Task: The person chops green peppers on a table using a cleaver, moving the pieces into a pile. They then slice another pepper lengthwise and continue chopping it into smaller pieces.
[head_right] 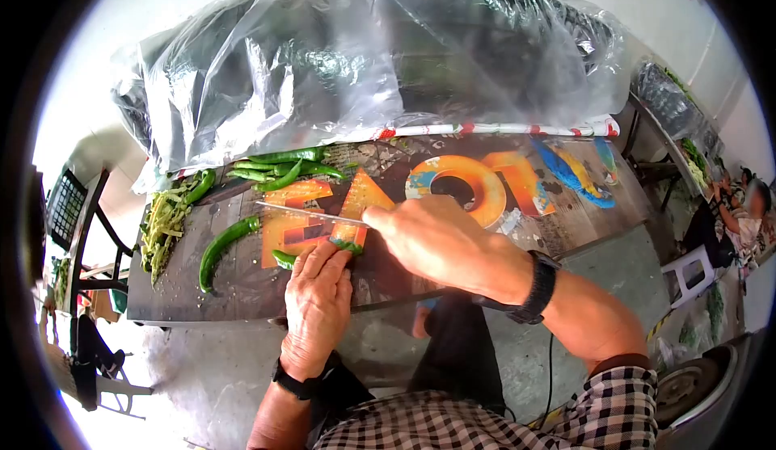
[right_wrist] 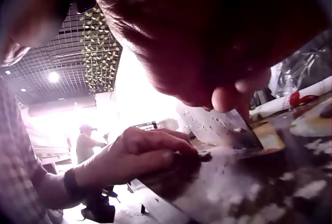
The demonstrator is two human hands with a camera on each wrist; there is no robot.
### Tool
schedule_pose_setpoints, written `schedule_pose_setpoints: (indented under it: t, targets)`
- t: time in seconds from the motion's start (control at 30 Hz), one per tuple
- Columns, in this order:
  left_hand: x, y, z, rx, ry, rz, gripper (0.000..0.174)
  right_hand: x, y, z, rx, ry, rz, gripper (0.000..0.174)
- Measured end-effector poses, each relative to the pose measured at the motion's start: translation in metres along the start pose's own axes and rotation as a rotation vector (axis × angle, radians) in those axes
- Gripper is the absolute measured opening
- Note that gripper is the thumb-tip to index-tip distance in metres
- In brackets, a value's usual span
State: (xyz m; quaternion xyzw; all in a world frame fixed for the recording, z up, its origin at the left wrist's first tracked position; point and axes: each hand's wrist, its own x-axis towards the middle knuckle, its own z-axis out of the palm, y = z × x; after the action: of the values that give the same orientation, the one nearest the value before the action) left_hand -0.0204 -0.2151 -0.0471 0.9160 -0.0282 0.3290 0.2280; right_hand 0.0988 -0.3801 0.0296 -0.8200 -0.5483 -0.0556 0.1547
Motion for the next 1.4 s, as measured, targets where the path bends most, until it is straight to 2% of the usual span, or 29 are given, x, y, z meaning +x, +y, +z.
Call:
schedule_pose_setpoints:
  t: [0.1,0.23,0.7,0.9,0.97,1.0,1.03,1.1,1.13,1.23,1.4]
  targets:
    - [0.0,0.0,-0.001,-0.005,0.0,0.008,0.025,-0.016,0.004,-0.007,0.01,0.006,0.064,0.011]
    - [0.0,-0.001,0.001,-0.003,0.022,0.013,0.025,-0.022,-0.003,-0.016,0.115,0.027,0.053,0.011]
    - [-0.001,-0.001,0.002,0.003,-0.002,-0.03,0.025,0.003,-0.013,-0.022,0.115,-0.153,0.045,0.008]
    - [0.0,0.001,0.0,0.01,-0.011,-0.014,0.025,0.028,-0.015,-0.001,0.17,-0.086,-0.007,0.006]
    - [0.001,0.0,0.0,0.011,-0.012,-0.003,0.024,0.03,-0.016,0.003,0.158,-0.026,-0.044,0.005]
    - [0.0,-0.003,0.0,0.0,-0.013,0.006,0.024,0.028,-0.011,0.006,0.168,0.068,-0.124,0.003]
    - [-0.002,-0.006,0.001,-0.013,-0.009,0.01,0.024,0.022,-0.009,-0.002,0.146,-0.058,-0.037,0.004]
    - [-0.004,-0.003,-0.002,0.025,-0.015,0.018,0.026,0.006,0.001,-0.005,0.133,-0.03,-0.053,0.005]
    - [-0.003,0.001,-0.006,0.079,-0.023,0.029,0.027,-0.001,0.002,-0.01,0.138,-0.085,0.052,0.014]
    - [-0.004,0.001,-0.004,0.126,-0.024,0.039,0.029,-0.017,0.007,-0.016,0.041,-0.032,0.07,0.014]
    - [-0.005,0.001,-0.004,0.104,-0.027,0.02,0.03,-0.022,-0.007,-0.019,0.127,0.012,0.08,0.009]
